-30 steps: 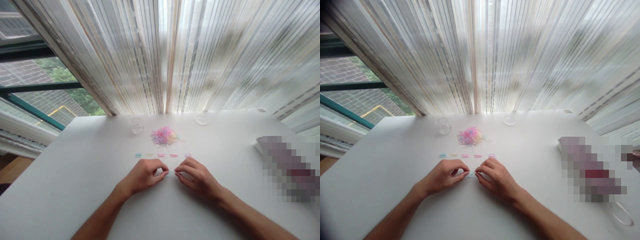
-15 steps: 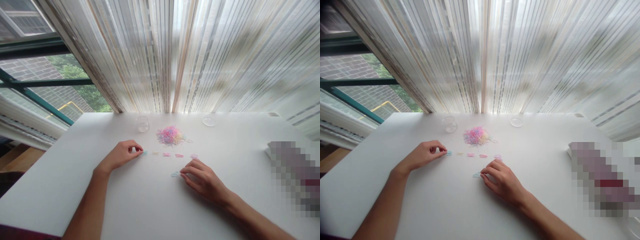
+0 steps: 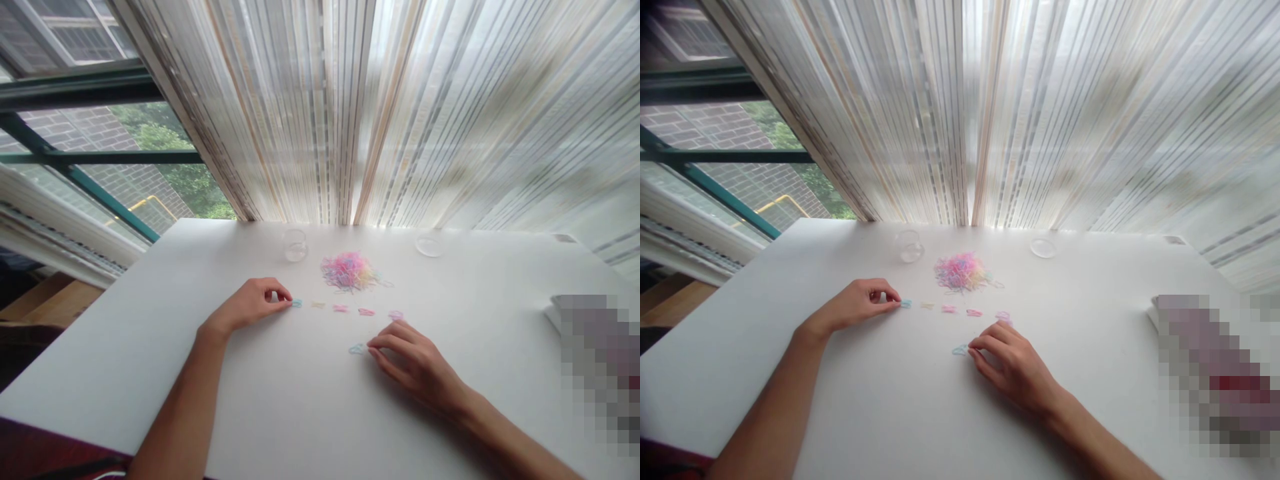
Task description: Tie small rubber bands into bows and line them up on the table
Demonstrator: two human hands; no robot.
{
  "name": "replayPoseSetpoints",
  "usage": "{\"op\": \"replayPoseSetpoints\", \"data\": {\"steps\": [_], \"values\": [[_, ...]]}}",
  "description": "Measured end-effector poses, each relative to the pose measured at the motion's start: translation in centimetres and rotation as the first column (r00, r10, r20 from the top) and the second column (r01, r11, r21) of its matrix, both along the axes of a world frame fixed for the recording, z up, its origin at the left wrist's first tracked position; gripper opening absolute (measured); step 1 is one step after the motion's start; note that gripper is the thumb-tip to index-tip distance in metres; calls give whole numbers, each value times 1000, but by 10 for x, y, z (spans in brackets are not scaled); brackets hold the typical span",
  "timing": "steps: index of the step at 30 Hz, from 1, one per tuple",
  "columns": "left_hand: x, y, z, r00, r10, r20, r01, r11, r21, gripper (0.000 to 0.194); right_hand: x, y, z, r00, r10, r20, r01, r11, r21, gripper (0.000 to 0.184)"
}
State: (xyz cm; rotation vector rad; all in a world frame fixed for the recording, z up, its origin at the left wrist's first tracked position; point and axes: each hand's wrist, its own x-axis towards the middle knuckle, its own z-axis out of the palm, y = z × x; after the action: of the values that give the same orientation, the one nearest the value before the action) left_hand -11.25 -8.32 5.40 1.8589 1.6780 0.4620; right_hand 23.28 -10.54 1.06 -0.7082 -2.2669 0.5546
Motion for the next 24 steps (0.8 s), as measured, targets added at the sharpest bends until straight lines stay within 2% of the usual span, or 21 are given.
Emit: {"op": "replayPoseSetpoints", "data": {"steps": [24], "values": [[-1, 1, -6, 999, 16, -30, -16, 1000, -25, 29, 0, 0, -1, 1000, -14, 17, 14, 1000, -20, 12]]}}
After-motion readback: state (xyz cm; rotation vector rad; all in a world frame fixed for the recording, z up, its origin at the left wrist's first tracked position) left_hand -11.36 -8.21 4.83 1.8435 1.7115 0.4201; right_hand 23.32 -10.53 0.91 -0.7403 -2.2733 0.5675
